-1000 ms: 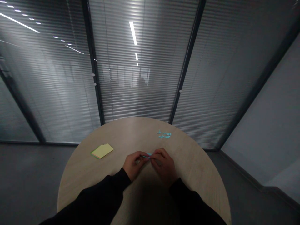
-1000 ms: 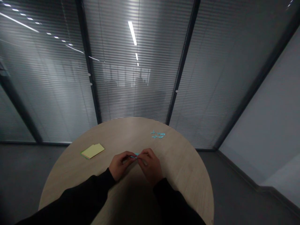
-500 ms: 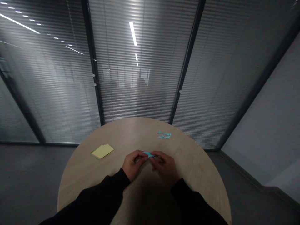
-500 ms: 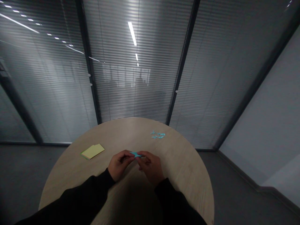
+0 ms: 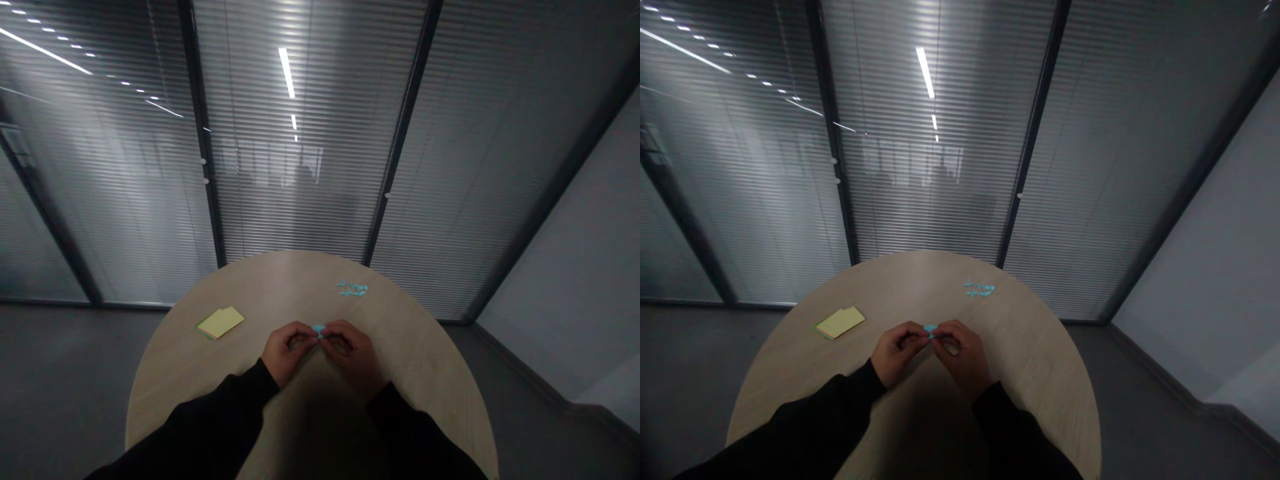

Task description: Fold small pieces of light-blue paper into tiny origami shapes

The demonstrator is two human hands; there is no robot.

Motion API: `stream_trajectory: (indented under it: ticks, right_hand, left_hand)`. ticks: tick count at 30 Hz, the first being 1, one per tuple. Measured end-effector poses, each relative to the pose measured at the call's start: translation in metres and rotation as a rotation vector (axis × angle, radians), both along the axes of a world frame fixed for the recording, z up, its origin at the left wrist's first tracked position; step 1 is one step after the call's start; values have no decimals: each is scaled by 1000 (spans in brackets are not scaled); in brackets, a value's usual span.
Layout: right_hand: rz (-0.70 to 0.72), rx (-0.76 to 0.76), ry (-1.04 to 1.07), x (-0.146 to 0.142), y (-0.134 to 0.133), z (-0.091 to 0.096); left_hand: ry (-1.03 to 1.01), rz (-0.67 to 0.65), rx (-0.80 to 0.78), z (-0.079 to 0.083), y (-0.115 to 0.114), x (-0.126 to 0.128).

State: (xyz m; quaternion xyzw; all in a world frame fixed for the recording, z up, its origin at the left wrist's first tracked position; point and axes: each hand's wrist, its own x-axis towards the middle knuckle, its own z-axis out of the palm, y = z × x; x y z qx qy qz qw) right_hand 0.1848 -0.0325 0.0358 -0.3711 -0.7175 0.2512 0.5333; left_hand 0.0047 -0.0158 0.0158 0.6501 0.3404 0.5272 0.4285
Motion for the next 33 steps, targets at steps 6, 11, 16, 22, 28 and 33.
stream_trajectory:
  ticks: [6, 11, 16, 22, 28, 33]
  right_hand:
    - [42, -68, 68, -2, 1, 0]
    - [51, -133, 142, -9, 1, -3]
    - [42, -196, 200, -12, 3, -11]
    - [39, -260, 244, -13, 6, -15]
    - [14, -343, 295, -15, 8, -18]
    - [2, -372, 353, -16, 10, -19]
  left_hand:
    - [-97, -30, -18, -2, 0, 3]
    - [-163, -44, -52, -1, -1, 5]
    - [-205, -62, -100, -4, -1, 7]
    - [-182, -17, -142, -6, 1, 9]
    - [-160, 21, -143, -5, 0, 11]
    - [-205, 6, -168, -2, 1, 14]
